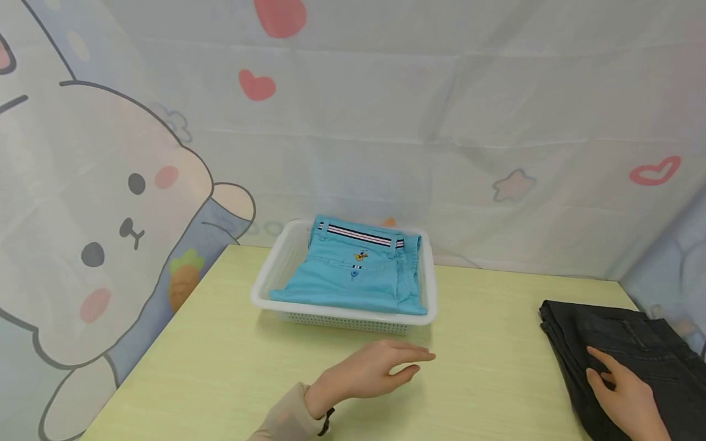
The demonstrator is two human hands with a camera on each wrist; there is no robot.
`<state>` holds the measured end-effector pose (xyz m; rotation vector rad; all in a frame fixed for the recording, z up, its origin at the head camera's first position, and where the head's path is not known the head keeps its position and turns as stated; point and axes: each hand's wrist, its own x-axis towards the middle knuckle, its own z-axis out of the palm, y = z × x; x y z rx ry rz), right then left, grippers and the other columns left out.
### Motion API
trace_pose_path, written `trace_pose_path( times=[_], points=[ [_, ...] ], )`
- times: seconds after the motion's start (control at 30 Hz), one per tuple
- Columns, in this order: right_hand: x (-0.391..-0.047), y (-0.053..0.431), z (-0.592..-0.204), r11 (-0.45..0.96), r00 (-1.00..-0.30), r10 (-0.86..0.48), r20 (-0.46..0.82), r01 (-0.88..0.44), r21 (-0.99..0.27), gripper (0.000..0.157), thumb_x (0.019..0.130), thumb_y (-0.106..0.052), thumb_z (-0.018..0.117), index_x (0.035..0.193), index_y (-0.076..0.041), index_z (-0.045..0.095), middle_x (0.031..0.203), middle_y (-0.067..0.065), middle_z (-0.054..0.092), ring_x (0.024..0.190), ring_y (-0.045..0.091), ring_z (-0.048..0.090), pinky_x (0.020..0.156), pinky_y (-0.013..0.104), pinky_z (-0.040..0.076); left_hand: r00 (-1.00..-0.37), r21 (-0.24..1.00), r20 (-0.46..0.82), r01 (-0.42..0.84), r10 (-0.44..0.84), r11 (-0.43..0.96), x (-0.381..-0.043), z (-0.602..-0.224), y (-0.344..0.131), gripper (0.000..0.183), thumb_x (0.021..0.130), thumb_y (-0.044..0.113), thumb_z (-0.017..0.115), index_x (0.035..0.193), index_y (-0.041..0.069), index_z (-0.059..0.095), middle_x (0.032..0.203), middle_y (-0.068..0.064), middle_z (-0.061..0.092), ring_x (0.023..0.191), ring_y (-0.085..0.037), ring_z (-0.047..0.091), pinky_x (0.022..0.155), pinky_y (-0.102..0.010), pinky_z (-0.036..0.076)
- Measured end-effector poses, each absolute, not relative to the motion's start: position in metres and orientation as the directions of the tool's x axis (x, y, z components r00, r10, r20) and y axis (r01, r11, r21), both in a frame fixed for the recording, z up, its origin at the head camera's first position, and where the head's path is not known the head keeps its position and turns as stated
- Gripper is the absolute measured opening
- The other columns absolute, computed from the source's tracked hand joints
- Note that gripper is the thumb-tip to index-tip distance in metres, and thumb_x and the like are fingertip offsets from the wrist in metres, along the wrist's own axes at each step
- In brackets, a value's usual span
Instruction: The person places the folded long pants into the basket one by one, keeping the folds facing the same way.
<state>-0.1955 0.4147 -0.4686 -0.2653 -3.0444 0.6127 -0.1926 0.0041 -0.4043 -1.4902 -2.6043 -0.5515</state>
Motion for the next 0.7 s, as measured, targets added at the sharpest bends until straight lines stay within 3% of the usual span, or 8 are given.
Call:
trace_pose_path(
  times=[0.2,0.4,0.53,0.7],
  points=[
    [-0.190,0.410,-0.457,0.848,-0.965,0.261,-0.028,0.243,-0.470,0.054,0.095,-0.023,0.037,0.134,0.012,0.020,0.123,0.045,0.027,0.101,0.056,0.044,0.065,0.050,0.048,-0.500,0.273,0.264,0.859,0.825,0.434,-0.191,-0.402,0.010,0.033,0.095,0.019,0.041,0.127,0.017,0.051,0.124,0.005,0.056,0.114,-0.001,0.050,0.094,-0.009,0.037],
    [-0.194,0.427,-0.475,0.795,-0.932,0.333,0.142,0.197,-0.574,0.044,0.093,-0.007,0.034,0.130,0.015,0.025,0.125,0.045,0.027,0.105,0.061,0.034,0.075,0.060,0.042,-0.487,0.266,0.272,0.867,0.830,0.422,-0.192,-0.403,0.017,0.033,0.094,0.018,0.042,0.126,0.016,0.052,0.123,0.005,0.057,0.111,0.000,0.052,0.091,-0.007,0.037],
    [-0.192,0.431,-0.481,0.759,-0.905,0.346,0.247,0.115,-0.641,0.040,0.091,0.000,0.030,0.127,0.018,0.027,0.127,0.045,0.025,0.115,0.061,0.025,0.083,0.066,0.031,-0.489,0.276,0.268,0.864,0.830,0.420,-0.194,-0.407,0.021,0.034,0.095,0.018,0.041,0.127,0.016,0.051,0.123,0.005,0.057,0.109,0.000,0.053,0.090,-0.006,0.038],
    [-0.198,0.444,-0.489,0.699,-0.856,0.468,0.219,0.207,-0.684,0.040,0.091,0.001,0.028,0.129,0.016,0.028,0.134,0.040,0.022,0.123,0.055,0.021,0.093,0.063,0.028,-0.505,0.304,0.253,0.851,0.825,0.427,-0.195,-0.407,0.026,0.034,0.095,0.019,0.040,0.128,0.018,0.049,0.125,0.007,0.055,0.110,0.003,0.052,0.089,-0.005,0.038]
  ],
)
